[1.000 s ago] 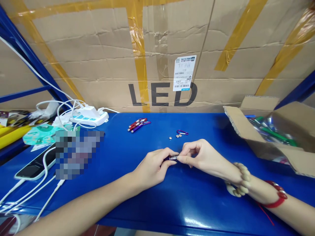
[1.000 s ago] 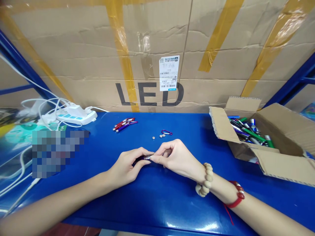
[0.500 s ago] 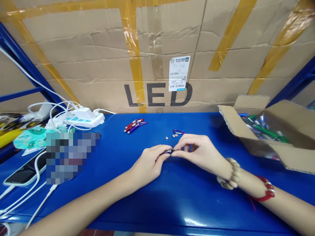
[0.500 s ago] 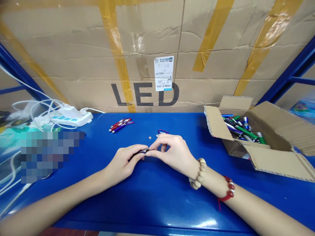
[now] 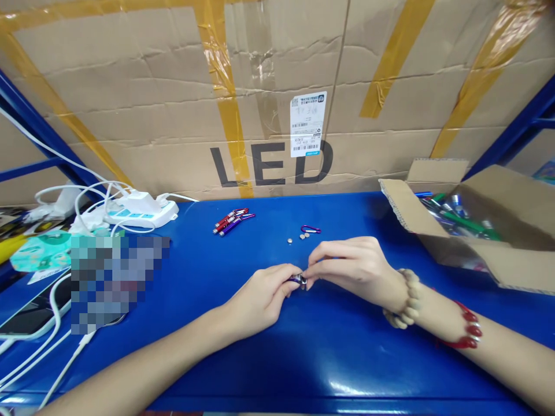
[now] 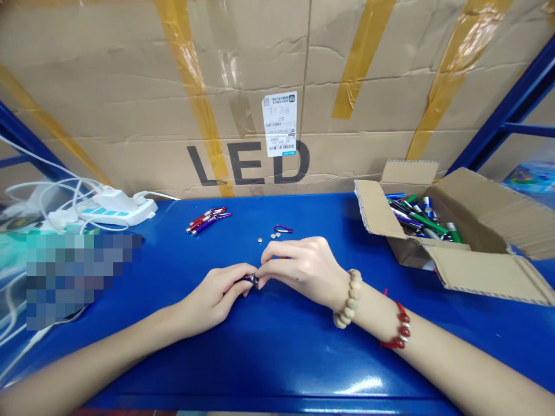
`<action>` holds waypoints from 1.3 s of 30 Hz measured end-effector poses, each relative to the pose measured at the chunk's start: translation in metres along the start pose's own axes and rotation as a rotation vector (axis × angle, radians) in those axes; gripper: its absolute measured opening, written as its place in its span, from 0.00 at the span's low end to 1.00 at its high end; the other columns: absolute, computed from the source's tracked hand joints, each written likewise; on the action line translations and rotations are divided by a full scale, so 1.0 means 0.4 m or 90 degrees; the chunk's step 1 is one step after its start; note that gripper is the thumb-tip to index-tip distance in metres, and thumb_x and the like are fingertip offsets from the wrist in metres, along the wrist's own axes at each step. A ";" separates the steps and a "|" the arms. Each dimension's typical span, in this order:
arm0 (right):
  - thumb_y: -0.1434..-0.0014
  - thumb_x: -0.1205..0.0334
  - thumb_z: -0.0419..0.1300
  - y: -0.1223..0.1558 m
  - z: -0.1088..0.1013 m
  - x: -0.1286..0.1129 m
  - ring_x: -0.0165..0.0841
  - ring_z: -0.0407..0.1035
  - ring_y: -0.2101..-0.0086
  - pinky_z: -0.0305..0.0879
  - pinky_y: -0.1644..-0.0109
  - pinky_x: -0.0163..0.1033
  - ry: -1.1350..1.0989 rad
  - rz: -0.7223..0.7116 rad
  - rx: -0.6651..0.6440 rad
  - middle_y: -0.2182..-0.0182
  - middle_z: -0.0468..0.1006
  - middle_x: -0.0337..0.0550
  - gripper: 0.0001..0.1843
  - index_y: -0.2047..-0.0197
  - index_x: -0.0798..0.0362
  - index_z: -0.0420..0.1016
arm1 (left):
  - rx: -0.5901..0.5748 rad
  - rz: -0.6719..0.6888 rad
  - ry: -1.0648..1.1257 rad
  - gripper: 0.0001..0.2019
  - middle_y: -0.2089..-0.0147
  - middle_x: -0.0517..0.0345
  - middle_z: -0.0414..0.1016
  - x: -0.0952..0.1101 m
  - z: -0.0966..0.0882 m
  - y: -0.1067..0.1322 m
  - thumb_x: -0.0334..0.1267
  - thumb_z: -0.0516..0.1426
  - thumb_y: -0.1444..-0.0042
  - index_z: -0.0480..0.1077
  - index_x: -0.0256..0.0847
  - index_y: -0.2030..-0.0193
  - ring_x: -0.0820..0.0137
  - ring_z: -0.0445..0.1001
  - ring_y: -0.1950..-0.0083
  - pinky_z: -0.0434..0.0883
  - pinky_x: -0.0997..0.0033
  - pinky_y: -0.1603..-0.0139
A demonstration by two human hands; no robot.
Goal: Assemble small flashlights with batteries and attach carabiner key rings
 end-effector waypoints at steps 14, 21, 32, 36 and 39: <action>0.45 0.62 0.60 0.014 0.040 0.041 0.23 0.70 0.71 0.58 0.71 0.27 -0.171 0.180 -0.031 0.72 0.75 0.35 0.07 0.73 0.52 0.76 | 0.053 -0.049 0.017 0.04 0.62 0.58 0.74 -0.024 -0.003 0.011 0.30 0.48 0.42 0.60 0.42 0.66 0.71 0.73 0.62 0.68 0.75 0.61; 0.48 0.60 0.62 0.017 0.055 0.070 0.25 0.69 0.71 0.60 0.69 0.30 -0.246 0.264 -0.039 0.74 0.75 0.37 0.07 0.74 0.52 0.77 | 0.096 -0.032 0.017 0.04 0.63 0.59 0.75 -0.022 -0.016 0.009 0.30 0.50 0.43 0.63 0.41 0.67 0.71 0.74 0.61 0.69 0.75 0.60; 0.50 0.53 0.63 0.025 0.072 0.102 0.26 0.64 0.74 0.57 0.71 0.32 -0.285 0.359 -0.060 0.77 0.74 0.38 0.12 0.76 0.53 0.78 | 0.109 -0.068 0.038 0.06 0.62 0.59 0.76 -0.030 -0.027 0.000 0.30 0.53 0.43 0.67 0.40 0.60 0.72 0.74 0.62 0.68 0.77 0.63; 0.50 0.51 0.62 0.032 0.076 0.110 0.26 0.63 0.75 0.56 0.71 0.32 -0.280 0.381 -0.053 0.76 0.74 0.39 0.14 0.75 0.53 0.78 | 0.089 -0.069 -0.019 0.06 0.64 0.58 0.75 -0.028 -0.023 -0.009 0.32 0.51 0.42 0.69 0.40 0.62 0.70 0.71 0.62 0.66 0.73 0.59; 0.49 0.50 0.61 0.033 0.077 0.113 0.26 0.62 0.76 0.56 0.72 0.32 -0.278 0.384 -0.055 0.75 0.74 0.39 0.15 0.74 0.53 0.78 | 0.055 -0.054 -0.035 0.09 0.66 0.57 0.71 -0.022 -0.016 -0.013 0.32 0.48 0.39 0.68 0.39 0.63 0.70 0.69 0.63 0.66 0.73 0.60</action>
Point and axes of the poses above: each hand's wrist, its own y-axis away from the middle knuckle, its own z-axis out of the palm, x = y × z, the point moved 8 cm from there along -y, towards the middle knuckle
